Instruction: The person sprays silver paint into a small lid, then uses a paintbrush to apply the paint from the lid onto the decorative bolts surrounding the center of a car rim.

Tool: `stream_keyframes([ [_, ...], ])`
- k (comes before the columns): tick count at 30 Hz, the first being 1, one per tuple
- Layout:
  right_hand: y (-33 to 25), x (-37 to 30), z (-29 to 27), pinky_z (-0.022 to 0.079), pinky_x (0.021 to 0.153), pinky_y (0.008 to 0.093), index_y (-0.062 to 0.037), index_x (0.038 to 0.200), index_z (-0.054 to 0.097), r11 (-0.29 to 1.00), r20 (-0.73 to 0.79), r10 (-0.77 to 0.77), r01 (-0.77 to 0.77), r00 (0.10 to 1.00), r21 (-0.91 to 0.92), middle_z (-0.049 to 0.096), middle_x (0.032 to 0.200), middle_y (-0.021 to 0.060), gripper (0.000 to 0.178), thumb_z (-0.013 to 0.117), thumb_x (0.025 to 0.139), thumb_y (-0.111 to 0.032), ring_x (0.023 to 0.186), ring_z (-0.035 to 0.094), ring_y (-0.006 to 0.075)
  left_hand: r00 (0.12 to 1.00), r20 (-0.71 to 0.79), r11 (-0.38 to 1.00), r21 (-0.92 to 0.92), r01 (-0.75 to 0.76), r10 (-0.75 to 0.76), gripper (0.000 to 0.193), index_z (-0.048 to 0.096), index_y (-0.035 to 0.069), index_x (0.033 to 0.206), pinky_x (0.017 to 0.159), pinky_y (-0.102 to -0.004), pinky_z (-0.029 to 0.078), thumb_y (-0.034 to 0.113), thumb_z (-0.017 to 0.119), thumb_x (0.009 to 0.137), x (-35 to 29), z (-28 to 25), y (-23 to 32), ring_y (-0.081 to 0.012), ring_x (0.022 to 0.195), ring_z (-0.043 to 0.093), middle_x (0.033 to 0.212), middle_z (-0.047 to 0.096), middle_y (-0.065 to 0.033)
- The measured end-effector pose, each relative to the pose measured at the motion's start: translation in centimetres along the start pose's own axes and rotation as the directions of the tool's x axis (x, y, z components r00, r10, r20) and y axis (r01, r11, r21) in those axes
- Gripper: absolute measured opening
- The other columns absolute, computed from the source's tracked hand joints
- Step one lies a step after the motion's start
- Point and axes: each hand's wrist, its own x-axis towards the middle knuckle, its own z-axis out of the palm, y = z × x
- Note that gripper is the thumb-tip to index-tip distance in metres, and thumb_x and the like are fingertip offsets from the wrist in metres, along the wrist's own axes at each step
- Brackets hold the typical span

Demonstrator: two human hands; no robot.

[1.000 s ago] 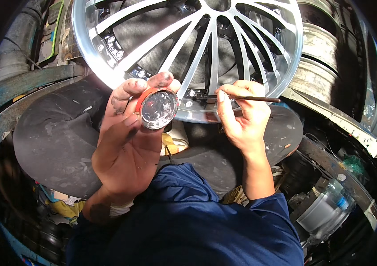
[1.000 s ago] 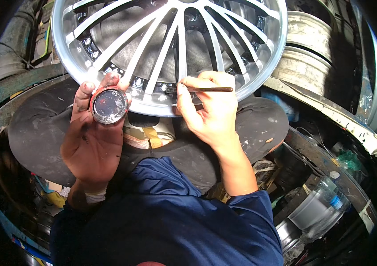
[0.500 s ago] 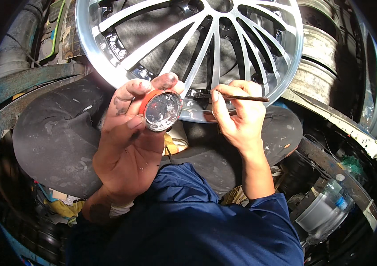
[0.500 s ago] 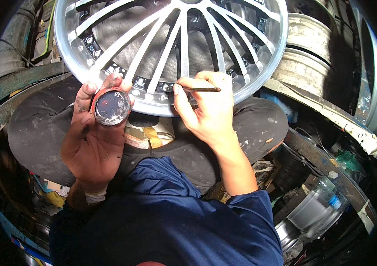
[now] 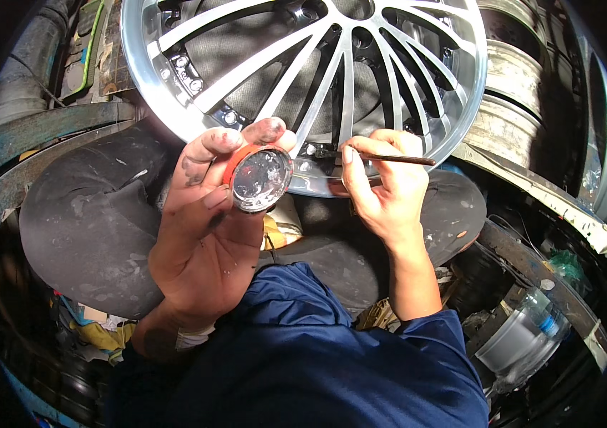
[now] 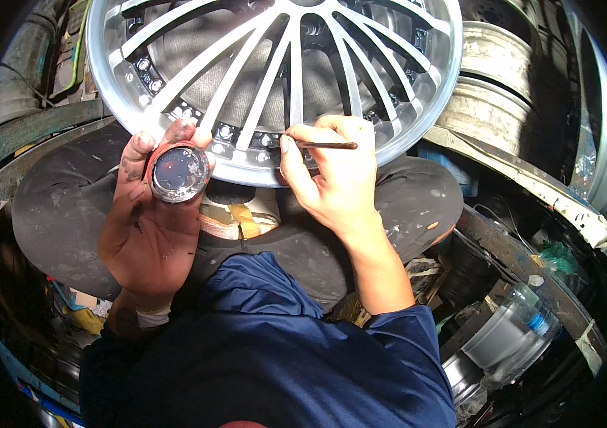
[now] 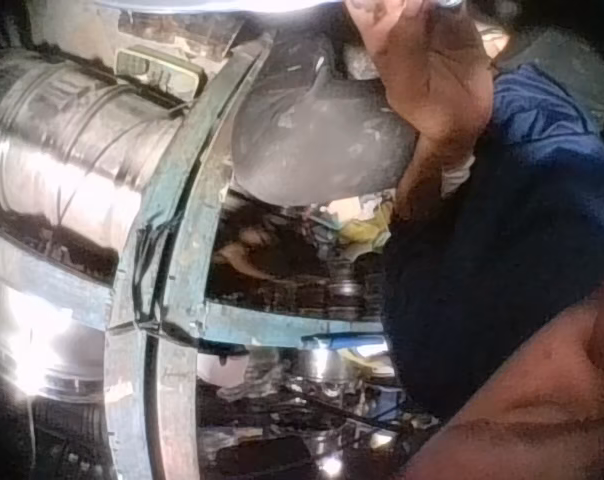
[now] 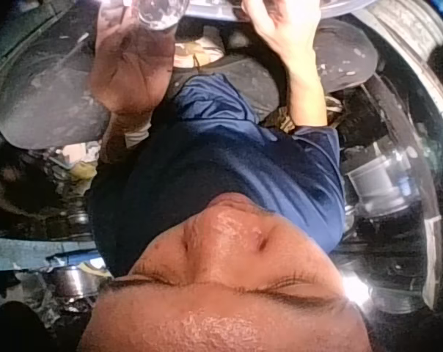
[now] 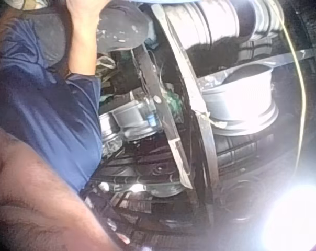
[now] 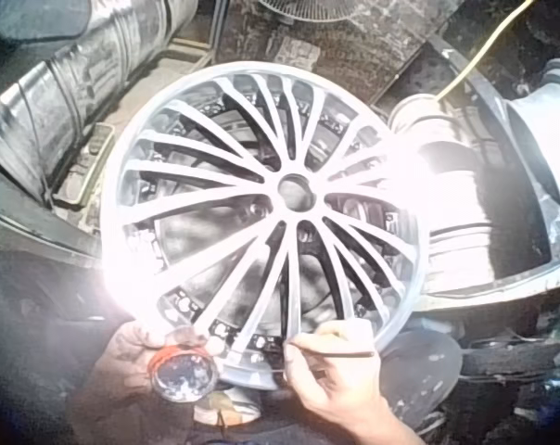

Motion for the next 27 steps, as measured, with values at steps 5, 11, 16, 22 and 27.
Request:
stream_keyframes([
  [5, -0.1, 0.0, -0.1, 0.040, 0.078, 0.0353, -0.0089, 0.090, 0.069, 1.000, 0.019, -0.001, 0.001, 1.000, 0.014, 0.061, 0.080, 0.0043, 0.018, 0.075, 0.073, -0.010, 0.081, 0.055, 0.0222, 1.000, 0.002, 1.000, 0.007, 0.000, 0.000, 0.045, 0.031, -0.004, 0.131, 0.115, -0.0437, 0.032, 0.005, 0.043, 0.089, -0.1, -0.1, -0.1, -0.0358, 0.136, 0.040, 0.142, 0.036, -0.0345],
  [11, 0.0, -0.1, 0.0, 0.041, 0.078, 0.0355, -0.0089, 0.090, 0.069, 1.000, 0.017, 0.001, -0.002, 1.000, 0.021, 0.060, 0.080, 0.0046, 0.018, 0.075, 0.073, -0.010, 0.081, 0.055, 0.0222, 1.000, 0.005, 1.000, 0.011, -0.011, 0.011, 0.046, 0.031, -0.005, 0.131, 0.115, -0.0435, 0.032, 0.006, 0.045, 0.089, 0.0, -0.1, -0.2, -0.0355, 0.135, 0.041, 0.142, 0.037, -0.0345],
  [16, 0.0, -0.1, 0.0, 0.041, 0.077, 0.0349, -0.0088, 0.090, 0.070, 1.000, 0.002, -0.003, 0.003, 1.000, 0.012, 0.059, 0.079, 0.0050, 0.018, 0.076, 0.073, -0.009, 0.080, 0.055, 0.0219, 1.000, -0.022, 1.000, -0.001, -0.005, 0.005, 0.046, 0.032, -0.005, 0.131, 0.114, -0.0435, 0.032, 0.006, 0.045, 0.088, 0.1, 0.3, -0.1, -0.0363, 0.135, 0.041, 0.141, 0.038, -0.0347],
  [22, 0.2, 0.1, -1.2, 0.048, 0.074, 0.0302, 0.0022, 0.085, 0.069, 0.956, -0.074, 0.165, -0.141, 0.983, 0.257, 0.067, 0.081, 0.0087, 0.006, 0.065, 0.085, -0.002, 0.081, 0.060, 0.0177, 0.997, -0.074, 0.998, -0.045, 0.032, -0.036, 0.048, 0.034, -0.004, 0.131, 0.116, -0.0473, 0.027, 0.006, 0.047, 0.086, -0.7, -1.0, -0.3, -0.0385, 0.137, 0.038, 0.141, 0.039, -0.0331],
  [27, -0.7, 1.1, -4.4, 0.052, 0.076, 0.0334, 0.0020, 0.078, 0.070, 0.747, -0.080, 0.456, -0.332, 0.887, 0.576, 0.069, 0.082, 0.0129, 0.015, 0.065, 0.085, -0.011, 0.082, 0.066, 0.0210, 0.996, -0.073, 0.995, 0.088, -0.040, 0.046, 0.050, 0.039, 0.004, 0.141, 0.110, -0.0488, 0.037, 0.009, 0.052, 0.092, 0.5, 1.5, -0.7, -0.0321, 0.131, 0.045, 0.145, 0.041, -0.0245],
])
